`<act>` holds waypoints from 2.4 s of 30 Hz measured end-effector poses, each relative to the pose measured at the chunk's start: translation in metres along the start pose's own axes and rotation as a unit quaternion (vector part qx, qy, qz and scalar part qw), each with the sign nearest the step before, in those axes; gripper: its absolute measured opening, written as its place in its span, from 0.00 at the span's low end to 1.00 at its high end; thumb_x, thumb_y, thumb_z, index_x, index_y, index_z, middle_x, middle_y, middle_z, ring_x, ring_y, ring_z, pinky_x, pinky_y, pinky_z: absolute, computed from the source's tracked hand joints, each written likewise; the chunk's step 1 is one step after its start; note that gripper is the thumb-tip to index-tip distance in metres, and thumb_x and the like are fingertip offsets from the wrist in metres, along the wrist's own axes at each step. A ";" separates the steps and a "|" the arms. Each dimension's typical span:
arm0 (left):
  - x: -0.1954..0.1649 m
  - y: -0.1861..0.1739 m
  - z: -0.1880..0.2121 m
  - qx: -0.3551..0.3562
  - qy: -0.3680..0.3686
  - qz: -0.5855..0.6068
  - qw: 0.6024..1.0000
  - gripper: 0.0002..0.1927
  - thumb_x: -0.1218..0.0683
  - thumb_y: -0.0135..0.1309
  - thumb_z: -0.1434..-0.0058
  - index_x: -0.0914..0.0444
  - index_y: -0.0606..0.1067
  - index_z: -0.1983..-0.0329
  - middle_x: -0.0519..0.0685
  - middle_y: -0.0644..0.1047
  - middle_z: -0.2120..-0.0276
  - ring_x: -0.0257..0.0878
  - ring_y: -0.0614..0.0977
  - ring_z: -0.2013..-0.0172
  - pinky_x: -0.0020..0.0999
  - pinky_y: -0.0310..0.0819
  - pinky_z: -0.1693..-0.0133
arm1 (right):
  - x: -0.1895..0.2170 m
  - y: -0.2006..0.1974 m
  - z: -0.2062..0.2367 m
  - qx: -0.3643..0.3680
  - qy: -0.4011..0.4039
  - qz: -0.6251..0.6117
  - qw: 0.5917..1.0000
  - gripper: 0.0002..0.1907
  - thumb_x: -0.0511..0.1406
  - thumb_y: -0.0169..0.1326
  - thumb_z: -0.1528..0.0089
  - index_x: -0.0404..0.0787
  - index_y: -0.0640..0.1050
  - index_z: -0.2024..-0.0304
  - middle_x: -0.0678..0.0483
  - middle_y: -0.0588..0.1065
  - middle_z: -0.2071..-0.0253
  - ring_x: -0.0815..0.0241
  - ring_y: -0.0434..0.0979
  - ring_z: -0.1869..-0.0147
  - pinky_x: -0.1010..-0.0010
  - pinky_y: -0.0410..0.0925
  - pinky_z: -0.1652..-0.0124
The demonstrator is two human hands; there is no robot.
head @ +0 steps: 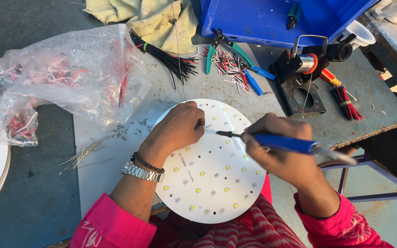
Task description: The person solders wires onto a circular LED board using a soldering iron and solder wire. They repeatedly apply solder to connection points, clean the iron tip, and continue attaching wires to multiple LEDs on the board.
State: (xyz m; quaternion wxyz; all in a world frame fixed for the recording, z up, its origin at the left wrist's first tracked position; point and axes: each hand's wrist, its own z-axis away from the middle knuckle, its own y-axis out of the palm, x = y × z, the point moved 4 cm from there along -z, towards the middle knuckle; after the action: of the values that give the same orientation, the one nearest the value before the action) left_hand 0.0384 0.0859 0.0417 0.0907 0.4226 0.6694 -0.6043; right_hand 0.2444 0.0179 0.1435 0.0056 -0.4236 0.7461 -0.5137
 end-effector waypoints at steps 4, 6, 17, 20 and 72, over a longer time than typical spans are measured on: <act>0.000 0.000 0.000 -0.012 0.022 -0.002 1.000 0.03 0.60 0.58 0.47 0.65 0.80 0.74 0.57 0.79 0.65 0.52 0.82 0.61 0.45 0.76 0.55 | -0.042 -0.018 0.023 -0.118 0.093 -0.102 0.983 0.06 0.32 0.59 0.36 0.33 0.78 0.63 0.53 0.77 0.72 0.66 0.75 0.73 0.75 0.66 0.70; 0.000 0.000 0.000 -0.017 0.020 0.006 1.000 0.03 0.60 0.58 0.48 0.65 0.80 0.74 0.57 0.78 0.64 0.53 0.82 0.61 0.45 0.76 0.55 | -0.071 -0.022 0.045 -0.195 0.155 -0.241 0.938 0.08 0.31 0.58 0.31 0.29 0.76 0.59 0.51 0.75 0.70 0.67 0.71 0.72 0.75 0.64 0.68; 0.013 0.002 -0.002 0.000 0.012 0.032 0.999 0.03 0.61 0.60 0.49 0.65 0.81 0.72 0.56 0.79 0.67 0.50 0.84 0.66 0.41 0.77 0.61 | -0.099 0.015 0.213 -0.280 0.062 -0.112 0.951 0.20 0.44 0.59 0.34 0.38 0.76 0.47 0.53 0.73 0.67 0.64 0.73 0.68 0.75 0.67 0.66; 0.015 0.000 -0.001 -0.001 0.012 0.043 0.999 0.04 0.61 0.61 0.49 0.66 0.81 0.70 0.54 0.79 0.68 0.47 0.85 0.68 0.39 0.78 0.64 | -0.091 0.025 0.239 -0.246 0.007 -0.014 0.969 0.18 0.40 0.64 0.40 0.42 0.77 0.50 0.52 0.72 0.65 0.61 0.73 0.66 0.74 0.66 0.67; -0.156 0.115 0.101 0.218 0.048 0.215 0.951 0.18 0.46 0.59 0.33 0.68 0.79 0.61 0.56 0.79 0.69 0.50 0.83 0.66 0.42 0.76 0.63 | -0.085 0.050 0.228 -0.215 -0.124 -0.019 0.969 0.19 0.38 0.68 0.44 0.47 0.80 0.51 0.51 0.73 0.61 0.54 0.76 0.64 0.65 0.67 0.67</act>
State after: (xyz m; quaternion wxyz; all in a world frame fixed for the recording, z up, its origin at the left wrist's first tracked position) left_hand 0.1747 -0.0846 0.0305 0.0921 0.5943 0.4183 -0.6808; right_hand 0.3689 -0.0958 -0.0394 -0.0027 -0.4893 0.8242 -0.2850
